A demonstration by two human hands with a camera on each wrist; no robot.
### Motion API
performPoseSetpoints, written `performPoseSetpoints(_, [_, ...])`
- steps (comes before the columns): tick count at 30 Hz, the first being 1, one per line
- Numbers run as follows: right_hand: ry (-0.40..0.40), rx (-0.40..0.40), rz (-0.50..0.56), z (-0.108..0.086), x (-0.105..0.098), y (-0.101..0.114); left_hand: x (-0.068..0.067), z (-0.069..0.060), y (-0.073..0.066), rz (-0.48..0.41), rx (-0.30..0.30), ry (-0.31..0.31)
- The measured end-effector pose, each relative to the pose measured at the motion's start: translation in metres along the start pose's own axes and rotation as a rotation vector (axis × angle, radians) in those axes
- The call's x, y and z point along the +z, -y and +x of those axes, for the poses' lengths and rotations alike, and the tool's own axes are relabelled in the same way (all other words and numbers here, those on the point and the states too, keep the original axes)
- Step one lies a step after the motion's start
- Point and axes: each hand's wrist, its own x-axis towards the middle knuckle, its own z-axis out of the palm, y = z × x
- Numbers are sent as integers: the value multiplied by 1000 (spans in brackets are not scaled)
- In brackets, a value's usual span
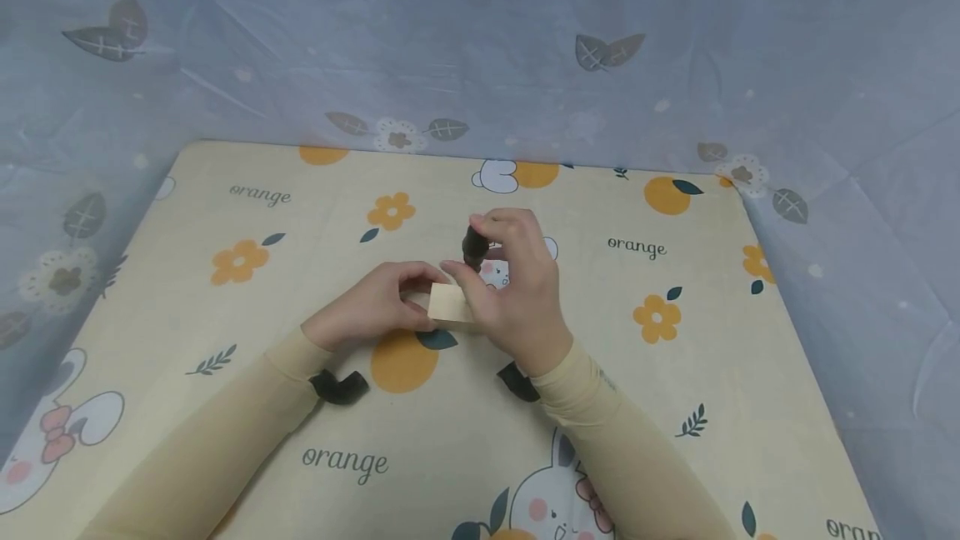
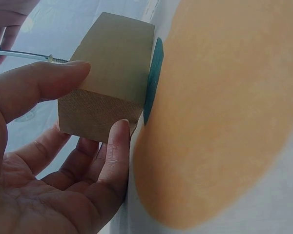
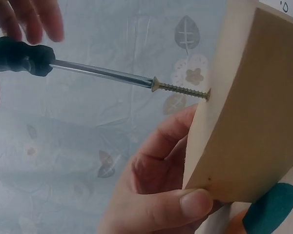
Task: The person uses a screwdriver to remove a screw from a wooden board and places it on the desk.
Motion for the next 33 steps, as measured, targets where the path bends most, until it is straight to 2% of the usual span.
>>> performPoseSetpoints(11, [-37, -16, -38, 2, -1, 6, 0, 0, 1, -4, 11, -10])
performPoseSetpoints(23, [72, 17, 25, 2, -3, 6, 0, 2, 3, 0, 3, -6])
performPoseSetpoints(28, [39, 40, -16, 2, -3, 6, 0, 1, 2, -4, 1, -3])
performPoseSetpoints(33, [-17, 18, -51, 2, -2, 7, 0, 2, 2, -3, 3, -5])
